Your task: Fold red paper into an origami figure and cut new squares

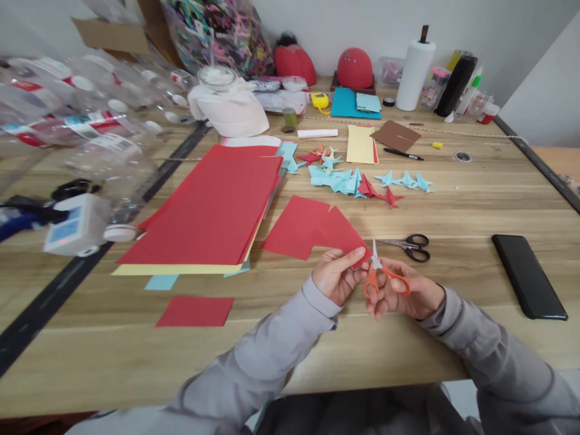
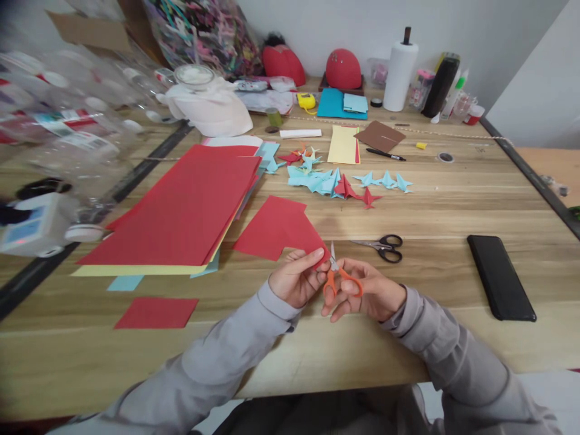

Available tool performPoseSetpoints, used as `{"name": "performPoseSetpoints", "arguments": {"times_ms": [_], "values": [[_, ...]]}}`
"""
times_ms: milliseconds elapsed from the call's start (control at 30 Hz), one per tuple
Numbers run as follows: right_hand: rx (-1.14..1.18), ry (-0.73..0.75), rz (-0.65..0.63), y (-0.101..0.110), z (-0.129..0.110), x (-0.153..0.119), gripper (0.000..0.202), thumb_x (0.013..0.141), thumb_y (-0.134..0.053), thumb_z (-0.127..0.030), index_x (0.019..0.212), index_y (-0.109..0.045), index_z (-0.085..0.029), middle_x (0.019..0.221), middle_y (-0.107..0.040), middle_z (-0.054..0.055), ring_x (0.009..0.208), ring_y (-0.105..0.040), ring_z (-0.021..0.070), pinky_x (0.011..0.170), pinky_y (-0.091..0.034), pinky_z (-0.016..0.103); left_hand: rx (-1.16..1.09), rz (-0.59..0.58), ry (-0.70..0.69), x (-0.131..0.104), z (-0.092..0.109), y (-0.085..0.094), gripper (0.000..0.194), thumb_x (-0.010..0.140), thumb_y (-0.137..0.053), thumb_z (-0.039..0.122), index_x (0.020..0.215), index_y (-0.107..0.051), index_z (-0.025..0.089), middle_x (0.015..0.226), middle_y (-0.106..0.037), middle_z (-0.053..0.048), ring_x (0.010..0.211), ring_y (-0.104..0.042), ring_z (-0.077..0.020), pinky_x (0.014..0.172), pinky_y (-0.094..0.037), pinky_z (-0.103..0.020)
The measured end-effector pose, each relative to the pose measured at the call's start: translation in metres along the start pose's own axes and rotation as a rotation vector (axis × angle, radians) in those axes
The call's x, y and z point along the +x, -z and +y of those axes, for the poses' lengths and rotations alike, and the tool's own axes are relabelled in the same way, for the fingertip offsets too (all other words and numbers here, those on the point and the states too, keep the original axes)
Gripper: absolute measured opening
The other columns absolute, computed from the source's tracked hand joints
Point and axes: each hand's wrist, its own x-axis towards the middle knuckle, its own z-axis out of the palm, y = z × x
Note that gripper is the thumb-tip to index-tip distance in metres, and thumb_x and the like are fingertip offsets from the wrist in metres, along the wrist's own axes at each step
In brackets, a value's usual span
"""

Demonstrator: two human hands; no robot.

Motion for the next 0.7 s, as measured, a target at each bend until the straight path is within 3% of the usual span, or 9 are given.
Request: {"name": "performPoseSetpoints", "arguments": {"times_ms": [333, 700], "values": [[0.022, 0.049, 0.000, -0.0068, 0.0003, 0.0003, 0.049, 0.074, -0.070, -0.051, 0.104, -0.058, -0.013, 0.079, -0.066, 0.005, 0.075, -0.067, 0.0188, 0.074, -0.053, 0.035, 0.023, 0.031, 0.025, 0.0027, -0.0018, 0.0032, 0.023, 0.064, -0.079, 0.013, 0.051, -0.060, 0.009, 0.045, -0.058, -0.001, 0.041, -0.057, -0.0083, 0.040, -0.048, -0.015], [0.049, 0.044, -0.053, -0.0023, 0.0013, 0.0006, 0.046, 0.081, -0.060, -0.055, 0.097, -0.055, -0.013, 0.075, -0.062, 0.005, 0.073, -0.064, 0.0186, 0.073, -0.049, 0.034, 0.019, 0.100, 0.074, 0.0038, 0.0040, 0.0058, 0.019, 0.070, -0.074, 0.008, 0.055, -0.062, 0.009, 0.050, -0.063, -0.004, 0.046, -0.062, -0.0108, 0.046, -0.051, -0.017]]}}
